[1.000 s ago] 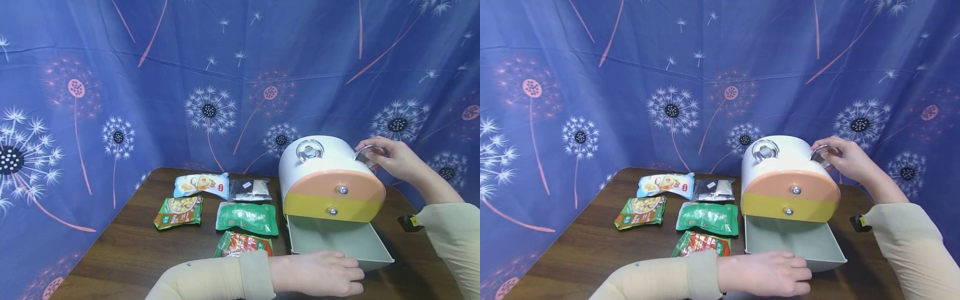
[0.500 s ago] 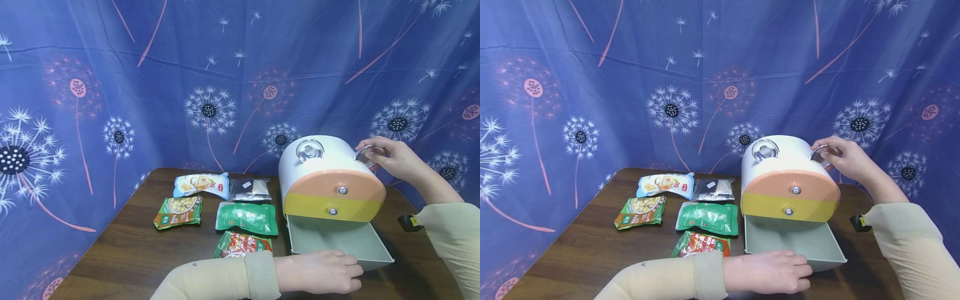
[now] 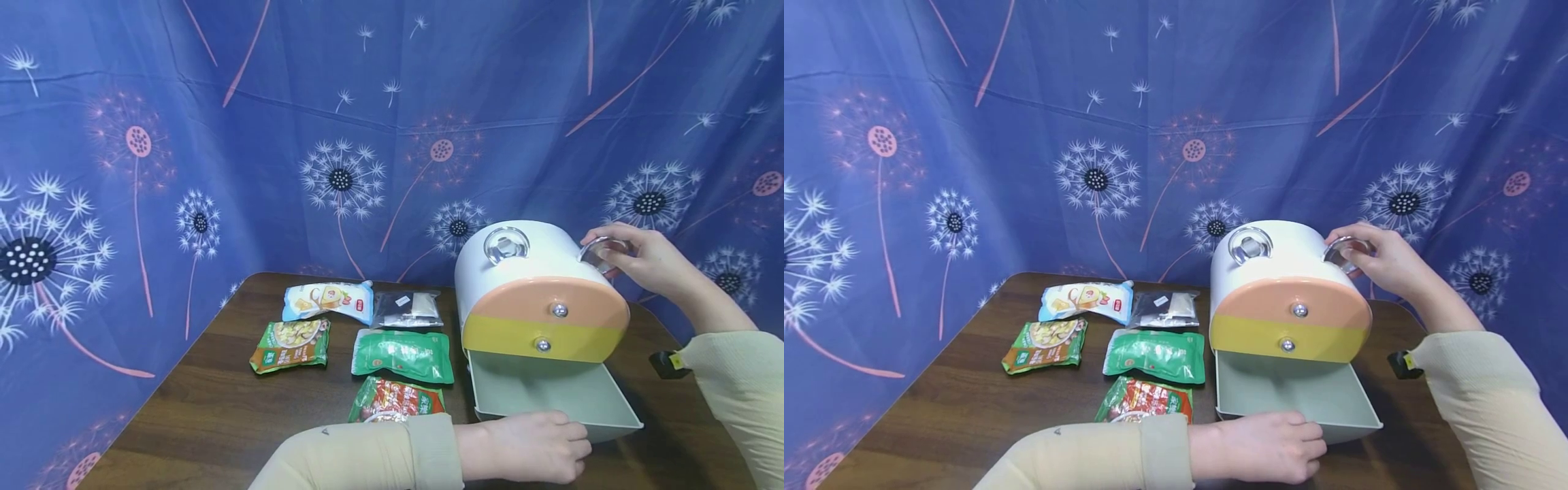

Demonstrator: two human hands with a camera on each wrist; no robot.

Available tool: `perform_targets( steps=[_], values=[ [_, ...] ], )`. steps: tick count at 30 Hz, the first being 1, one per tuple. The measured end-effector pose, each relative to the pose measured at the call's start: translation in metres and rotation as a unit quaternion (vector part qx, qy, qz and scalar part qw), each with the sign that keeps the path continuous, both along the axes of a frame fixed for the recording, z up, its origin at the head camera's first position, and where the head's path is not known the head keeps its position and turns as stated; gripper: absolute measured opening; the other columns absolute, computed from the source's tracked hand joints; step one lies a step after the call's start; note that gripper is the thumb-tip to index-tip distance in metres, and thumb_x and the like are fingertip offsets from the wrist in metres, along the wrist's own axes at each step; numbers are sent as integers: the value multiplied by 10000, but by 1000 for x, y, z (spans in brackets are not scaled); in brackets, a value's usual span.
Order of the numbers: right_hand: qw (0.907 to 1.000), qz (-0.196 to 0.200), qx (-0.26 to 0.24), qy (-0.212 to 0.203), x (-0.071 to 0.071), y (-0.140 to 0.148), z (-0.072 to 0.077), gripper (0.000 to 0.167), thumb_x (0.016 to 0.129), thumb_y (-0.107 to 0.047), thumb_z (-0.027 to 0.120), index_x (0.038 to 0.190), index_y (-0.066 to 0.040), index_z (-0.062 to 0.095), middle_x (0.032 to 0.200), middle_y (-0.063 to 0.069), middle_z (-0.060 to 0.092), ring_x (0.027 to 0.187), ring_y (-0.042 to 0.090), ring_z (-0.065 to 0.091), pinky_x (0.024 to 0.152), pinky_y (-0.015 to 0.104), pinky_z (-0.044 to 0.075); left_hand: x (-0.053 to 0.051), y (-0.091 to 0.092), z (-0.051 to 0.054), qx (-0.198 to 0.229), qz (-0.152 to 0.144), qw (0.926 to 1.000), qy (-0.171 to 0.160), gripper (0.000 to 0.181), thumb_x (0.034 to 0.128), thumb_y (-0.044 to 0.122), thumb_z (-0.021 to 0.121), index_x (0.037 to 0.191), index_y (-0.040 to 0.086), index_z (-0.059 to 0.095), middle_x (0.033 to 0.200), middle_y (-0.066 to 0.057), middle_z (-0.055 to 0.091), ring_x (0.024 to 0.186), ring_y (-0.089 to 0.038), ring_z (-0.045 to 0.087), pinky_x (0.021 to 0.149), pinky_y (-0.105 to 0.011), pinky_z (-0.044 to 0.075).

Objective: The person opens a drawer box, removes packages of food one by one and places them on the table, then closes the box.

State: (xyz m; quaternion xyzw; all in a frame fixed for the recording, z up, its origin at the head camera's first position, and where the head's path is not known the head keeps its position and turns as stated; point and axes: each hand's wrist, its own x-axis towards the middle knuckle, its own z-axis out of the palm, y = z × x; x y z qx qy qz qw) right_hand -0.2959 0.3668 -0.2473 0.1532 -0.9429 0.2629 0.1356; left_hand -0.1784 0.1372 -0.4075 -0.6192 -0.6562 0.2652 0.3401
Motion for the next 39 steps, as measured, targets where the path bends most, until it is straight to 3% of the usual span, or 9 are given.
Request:
perform_targets(
  steps=[20,39],
  values=[
    [10000,13,-23,2,1,1,0,282,979,-240,489,1228,-132,567,1100,-236,427,688,51,622,599,248,515,-6,1,-5,-55,-187,9997,173,432,987,171,311,950,434,651,1056,193,562,1019,-29,494,815,-193,358],
    [10000,-35,-23,13,0,1,-1,279,975,-242,499,1227,-150,572,1079,-232,447,685,59,624,598,239,511,-19,3,-4,37,-83,9996,261,410,986,177,308,967,398,652,1055,197,563,1010,-28,495,801,-191,362]
  ],
)
